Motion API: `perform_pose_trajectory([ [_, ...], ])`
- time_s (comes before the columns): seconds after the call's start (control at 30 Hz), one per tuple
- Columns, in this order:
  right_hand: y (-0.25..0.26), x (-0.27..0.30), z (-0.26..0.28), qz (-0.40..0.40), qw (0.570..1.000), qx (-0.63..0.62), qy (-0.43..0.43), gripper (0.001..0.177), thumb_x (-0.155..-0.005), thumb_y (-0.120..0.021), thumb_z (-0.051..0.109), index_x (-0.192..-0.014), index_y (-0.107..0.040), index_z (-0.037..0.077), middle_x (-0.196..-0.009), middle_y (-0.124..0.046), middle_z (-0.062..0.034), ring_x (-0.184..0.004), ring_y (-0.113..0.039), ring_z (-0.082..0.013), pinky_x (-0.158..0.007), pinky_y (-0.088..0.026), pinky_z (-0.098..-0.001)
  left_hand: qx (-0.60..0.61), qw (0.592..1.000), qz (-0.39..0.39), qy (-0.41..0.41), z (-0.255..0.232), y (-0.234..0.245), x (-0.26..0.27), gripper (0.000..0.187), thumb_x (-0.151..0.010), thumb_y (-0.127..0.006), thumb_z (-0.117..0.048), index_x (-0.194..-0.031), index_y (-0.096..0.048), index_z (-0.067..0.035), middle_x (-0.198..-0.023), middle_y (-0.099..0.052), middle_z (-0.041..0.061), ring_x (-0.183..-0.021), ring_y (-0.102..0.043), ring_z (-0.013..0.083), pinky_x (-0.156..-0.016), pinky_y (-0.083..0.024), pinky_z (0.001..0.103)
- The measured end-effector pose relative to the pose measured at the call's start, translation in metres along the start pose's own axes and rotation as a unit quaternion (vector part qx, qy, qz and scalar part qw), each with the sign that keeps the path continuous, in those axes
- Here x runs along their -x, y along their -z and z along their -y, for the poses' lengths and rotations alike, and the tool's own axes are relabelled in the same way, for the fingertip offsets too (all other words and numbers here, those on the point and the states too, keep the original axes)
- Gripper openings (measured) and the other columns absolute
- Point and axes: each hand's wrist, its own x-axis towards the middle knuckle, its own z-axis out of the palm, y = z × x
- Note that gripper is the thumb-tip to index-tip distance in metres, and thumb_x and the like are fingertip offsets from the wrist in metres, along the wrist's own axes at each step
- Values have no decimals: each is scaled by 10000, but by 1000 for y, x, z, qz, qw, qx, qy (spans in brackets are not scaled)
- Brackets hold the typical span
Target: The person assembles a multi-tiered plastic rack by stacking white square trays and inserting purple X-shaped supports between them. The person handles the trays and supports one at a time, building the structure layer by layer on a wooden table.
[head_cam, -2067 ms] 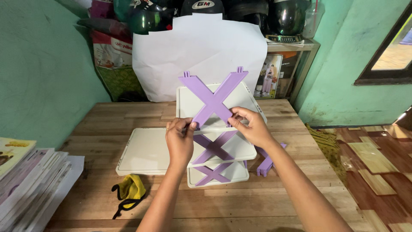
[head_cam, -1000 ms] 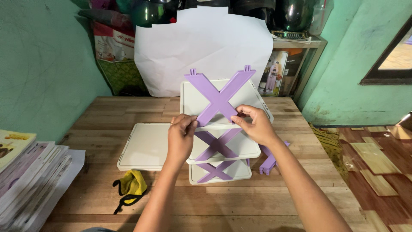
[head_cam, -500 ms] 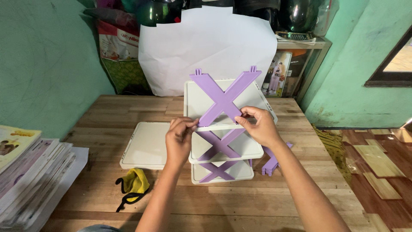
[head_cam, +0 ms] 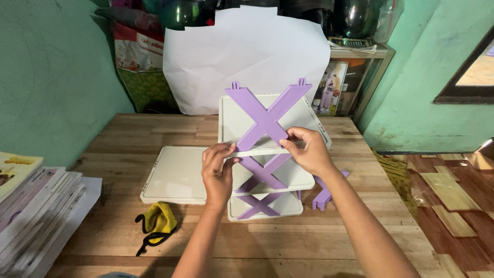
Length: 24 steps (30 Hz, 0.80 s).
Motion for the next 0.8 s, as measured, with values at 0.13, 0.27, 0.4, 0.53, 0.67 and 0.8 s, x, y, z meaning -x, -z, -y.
perform_pose_trajectory([
  [0.13, -2, 0, -4, -2, 1000, -12, -12, 143, -919, -740, 116, -923, -686, -16, -798, -711, -7, -750, -615, -60, -719, -516, -242, -3, 1000, -13, -7, 4, -1, 3, 437, -756, -735, 192, -1100, -755, -77, -1126, -677, 64, -1107, -610, 236, -917, -564, 332],
  [0.27, -3, 1, -6, -6, 1000, 2, -8, 156, -921, -752, 109, -912, -671, -24, -787, -698, -18, -752, -599, -70, -713, -510, -250, -24, 999, -24, -30, 6, -2, 4, 419, -753, -765, 167, -1094, -761, -75, -1086, -689, 53, -1092, -620, 235, -937, -523, 349],
  [0.4, 1, -5, 6, 8, 999, 42, -7, 157, -907, -776, 114, -924, -688, -14, -796, -714, -26, -773, -631, -105, -746, -524, -278, -30, 999, -27, -33, 8, -2, 2, 372, -759, -796, 116, -1070, -751, -82, -1076, -687, 45, -1088, -631, 234, -955, -499, 354],
  [0.53, 16, -13, 30, 75, 994, 9, 83, 322, -853, -802, 104, -1140, -701, -1, -1054, -734, -51, -969, -648, -168, -901, -501, -324, -63, 997, -20, -42, 9, -1, 2, 359, -759, -823, 52, -1082, -756, -92, -1077, -696, 38, -1109, -627, 231, -977, -433, 360],
  [0.67, 4, -36, 45, 55, 990, -127, -20, 292, -887, -774, 137, -1130, -687, -1, -1067, -761, -59, -962, -708, -131, -866, -570, -289, -91, 995, -11, -36, 5, 1, 5, 348, -781, -825, -6, -1101, -743, -114, -1084, -695, 29, -1144, -624, 223, -1000, -381, 361],
  [0.8, -12, -44, 39, 30, 984, -164, -66, 228, -891, -778, 84, -1068, -706, -40, -996, -770, -104, -873, -711, -133, -780, -586, -269, -110, 994, 12, -24, -2, 5, 5, 367, -806, -833, -85, -1160, -747, -127, -1121, -702, 22, -1202, -623, 217, -1048, -357, 387],
])
